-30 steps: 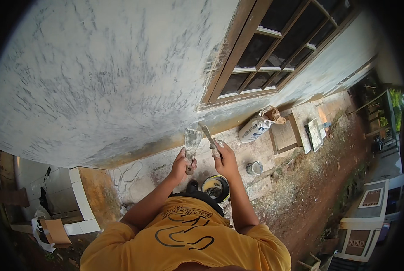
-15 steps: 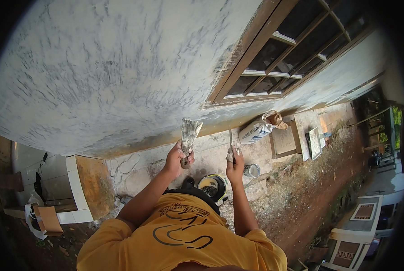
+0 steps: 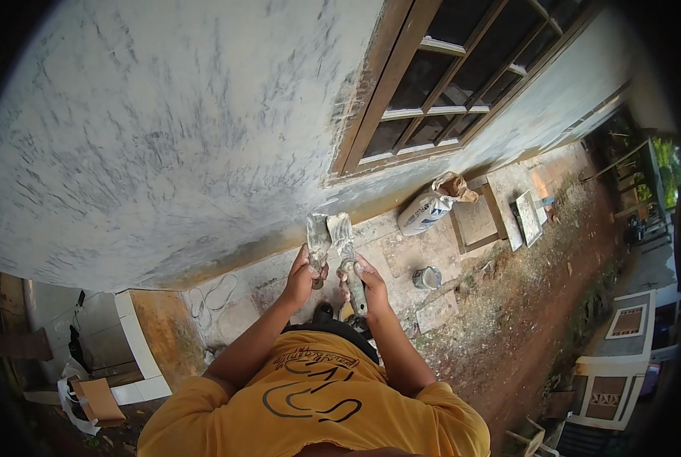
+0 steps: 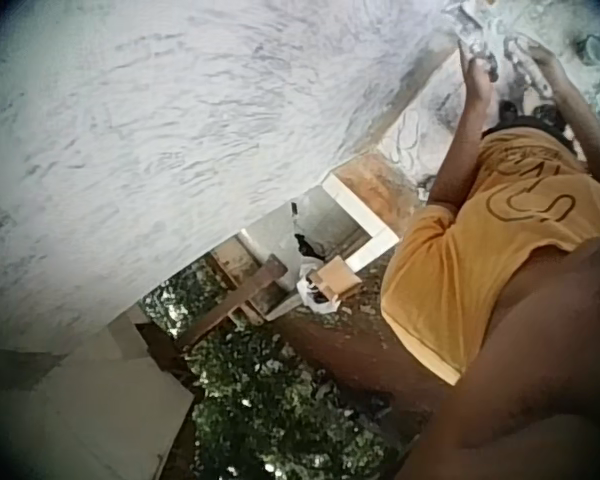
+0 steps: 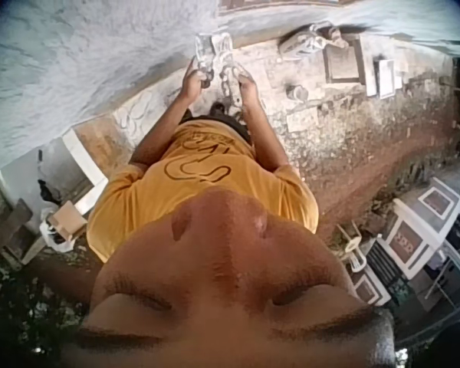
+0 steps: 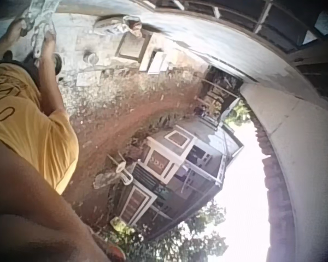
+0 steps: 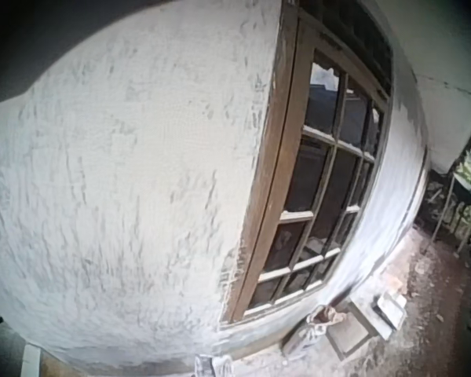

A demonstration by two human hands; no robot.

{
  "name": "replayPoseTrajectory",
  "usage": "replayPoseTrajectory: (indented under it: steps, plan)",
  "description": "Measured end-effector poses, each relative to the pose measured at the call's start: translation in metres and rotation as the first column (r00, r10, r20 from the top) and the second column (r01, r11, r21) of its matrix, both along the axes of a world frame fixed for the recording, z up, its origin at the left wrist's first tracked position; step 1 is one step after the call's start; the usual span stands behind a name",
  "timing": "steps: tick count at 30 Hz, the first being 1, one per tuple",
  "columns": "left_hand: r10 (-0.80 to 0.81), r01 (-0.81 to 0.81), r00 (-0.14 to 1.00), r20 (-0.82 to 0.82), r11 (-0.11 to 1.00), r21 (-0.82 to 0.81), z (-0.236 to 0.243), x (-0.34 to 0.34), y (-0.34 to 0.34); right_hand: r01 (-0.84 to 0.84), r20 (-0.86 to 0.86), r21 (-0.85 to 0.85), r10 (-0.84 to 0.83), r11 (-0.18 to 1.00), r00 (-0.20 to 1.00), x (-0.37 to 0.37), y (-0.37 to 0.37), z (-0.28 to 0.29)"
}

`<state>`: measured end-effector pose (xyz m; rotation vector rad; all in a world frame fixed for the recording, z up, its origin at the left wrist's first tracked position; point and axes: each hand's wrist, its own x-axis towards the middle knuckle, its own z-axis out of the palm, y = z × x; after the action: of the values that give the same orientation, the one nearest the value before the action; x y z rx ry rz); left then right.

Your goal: The person applies and smooths putty on a wall around a window frame using two scrapers.

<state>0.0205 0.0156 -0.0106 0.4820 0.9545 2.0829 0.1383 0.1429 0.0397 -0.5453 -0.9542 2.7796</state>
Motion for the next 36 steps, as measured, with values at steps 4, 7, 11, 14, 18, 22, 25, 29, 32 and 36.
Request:
replayPoseTrajectory:
  steps: [4,7,11,14,18,22,25,29,32,36]
  plan:
    - [0.016,-0.015,0.997,0.072,1.000,-0.023,0.010,0.011,0.007,0.094,-0.032,0.308,-0.088,0.947,0.996,-0.010,0.025,-0.002]
    - [0.062,-0.043,0.964,0.259,0.996,-0.078,0.013,0.007,0.007,0.132,-0.117,0.847,-0.062,0.516,0.991,-0.009,0.036,0.001]
    - [0.014,0.022,0.932,0.361,0.995,-0.094,0.028,-0.001,0.002,0.002,-0.058,0.896,-0.112,-0.444,0.992,-0.011,0.041,0.005]
    - [-0.011,0.045,0.919,0.394,0.996,-0.077,0.036,-0.007,-0.002,-0.073,-0.053,0.716,-0.159,-0.694,0.986,-0.001,0.061,-0.005]
    - [0.036,-0.016,0.929,0.369,0.998,-0.057,0.038,-0.009,-0.007,-0.120,-0.097,0.745,-0.285,-0.656,0.954,0.008,0.079,-0.002]
    - [0.103,-0.099,0.958,0.269,0.995,-0.026,0.021,-0.014,0.001,0.006,0.115,0.778,-0.151,0.628,0.982,0.014,0.044,-0.009]
    - [0.048,-0.065,0.979,0.197,0.994,0.083,0.011,-0.013,0.004,0.026,0.106,0.400,-0.075,0.916,0.992,0.014,-0.003,0.016]
    - [0.081,-0.081,0.984,0.159,0.997,-0.008,0.014,-0.007,0.008,-0.108,0.154,0.130,0.088,0.986,0.984,0.012,-0.020,0.014]
    - [0.037,-0.038,0.998,0.042,0.999,0.021,0.007,-0.005,0.008,-0.112,0.140,0.066,0.102,0.992,0.985,0.008,-0.018,0.005]
    - [-0.026,0.027,0.999,0.022,0.999,-0.044,0.009,-0.003,0.009,-0.069,0.122,0.113,0.056,0.991,0.991,-0.003,-0.008,0.002]
